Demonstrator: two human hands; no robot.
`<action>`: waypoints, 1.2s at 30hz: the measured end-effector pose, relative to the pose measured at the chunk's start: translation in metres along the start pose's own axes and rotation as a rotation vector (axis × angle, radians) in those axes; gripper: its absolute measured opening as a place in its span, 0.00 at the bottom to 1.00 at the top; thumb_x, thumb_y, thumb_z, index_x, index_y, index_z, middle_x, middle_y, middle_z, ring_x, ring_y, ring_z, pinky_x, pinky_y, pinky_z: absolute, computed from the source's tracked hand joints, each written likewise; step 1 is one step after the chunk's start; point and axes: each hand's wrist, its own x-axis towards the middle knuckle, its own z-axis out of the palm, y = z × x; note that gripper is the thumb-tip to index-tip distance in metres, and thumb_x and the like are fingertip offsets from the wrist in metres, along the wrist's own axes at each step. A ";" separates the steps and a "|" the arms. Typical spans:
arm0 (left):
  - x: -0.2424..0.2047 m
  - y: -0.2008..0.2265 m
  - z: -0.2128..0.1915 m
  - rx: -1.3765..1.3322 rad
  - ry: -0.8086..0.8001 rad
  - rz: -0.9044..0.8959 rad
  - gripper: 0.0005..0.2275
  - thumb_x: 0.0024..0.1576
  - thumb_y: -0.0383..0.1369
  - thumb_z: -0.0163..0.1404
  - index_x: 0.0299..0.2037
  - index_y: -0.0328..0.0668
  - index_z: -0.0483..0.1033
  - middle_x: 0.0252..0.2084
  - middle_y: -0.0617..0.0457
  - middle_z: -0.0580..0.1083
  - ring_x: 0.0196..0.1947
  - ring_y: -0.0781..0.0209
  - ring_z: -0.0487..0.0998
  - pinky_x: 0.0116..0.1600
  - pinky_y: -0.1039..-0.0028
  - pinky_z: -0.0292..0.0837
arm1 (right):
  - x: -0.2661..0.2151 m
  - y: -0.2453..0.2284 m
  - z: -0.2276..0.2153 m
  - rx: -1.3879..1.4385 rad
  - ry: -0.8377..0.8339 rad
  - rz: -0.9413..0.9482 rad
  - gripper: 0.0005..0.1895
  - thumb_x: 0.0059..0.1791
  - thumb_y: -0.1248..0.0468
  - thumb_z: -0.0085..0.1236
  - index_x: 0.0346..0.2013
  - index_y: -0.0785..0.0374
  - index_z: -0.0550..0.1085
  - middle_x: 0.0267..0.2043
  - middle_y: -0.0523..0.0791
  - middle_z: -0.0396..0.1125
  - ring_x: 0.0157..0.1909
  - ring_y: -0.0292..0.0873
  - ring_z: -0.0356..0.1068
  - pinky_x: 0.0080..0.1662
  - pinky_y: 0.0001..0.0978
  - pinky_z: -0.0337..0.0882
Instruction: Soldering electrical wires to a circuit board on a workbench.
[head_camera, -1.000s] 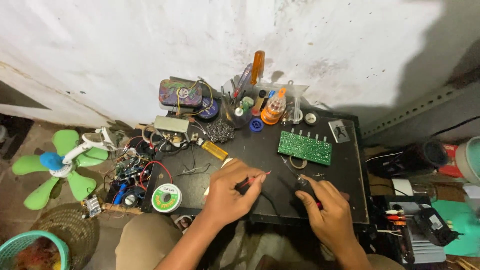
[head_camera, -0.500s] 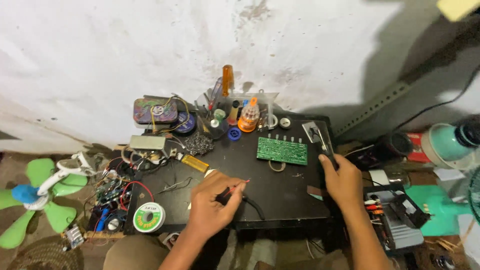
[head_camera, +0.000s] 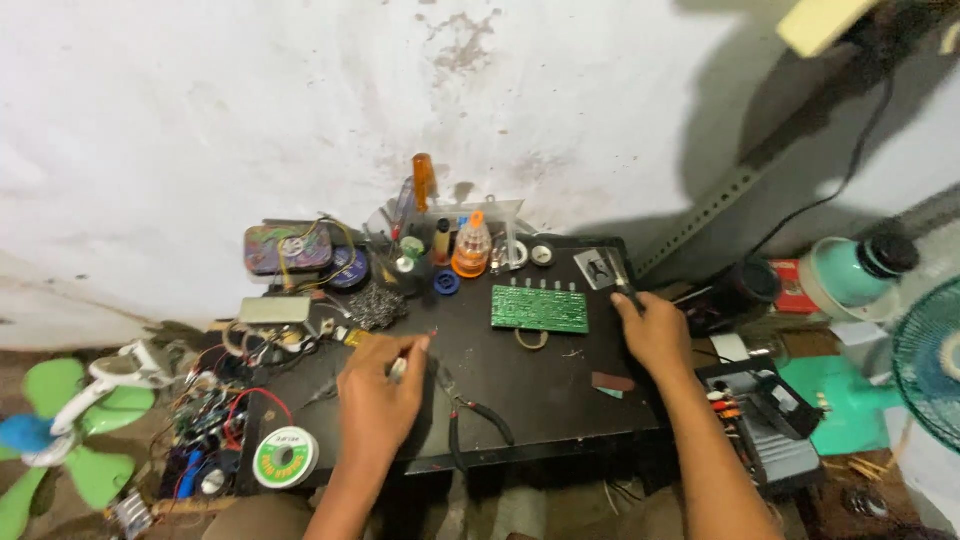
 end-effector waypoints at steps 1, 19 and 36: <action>0.004 0.003 -0.004 0.016 0.012 -0.013 0.05 0.60 0.31 0.54 0.37 0.42 0.84 0.30 0.57 0.78 0.34 0.60 0.76 0.41 0.67 0.71 | -0.008 -0.004 -0.005 0.001 -0.017 -0.016 0.38 0.53 0.40 0.49 0.61 0.72 0.72 0.62 0.58 0.68 0.64 0.62 0.67 0.60 0.53 0.67; 0.016 -0.015 -0.030 -0.110 0.113 -0.329 0.06 0.53 0.33 0.63 0.38 0.45 0.85 0.34 0.54 0.80 0.31 0.61 0.82 0.38 0.69 0.83 | -0.070 -0.035 -0.043 0.312 0.046 -0.022 0.23 0.60 0.52 0.56 0.28 0.66 0.75 0.24 0.44 0.61 0.31 0.41 0.56 0.37 0.37 0.57; 0.022 -0.033 -0.048 0.226 -0.085 0.168 0.15 0.50 0.16 0.58 0.42 0.48 0.87 0.35 0.54 0.83 0.35 0.57 0.76 0.42 0.66 0.74 | -0.073 -0.035 -0.041 0.289 0.010 0.004 0.18 0.57 0.50 0.57 0.47 0.61 0.83 0.33 0.43 0.72 0.37 0.42 0.65 0.40 0.37 0.62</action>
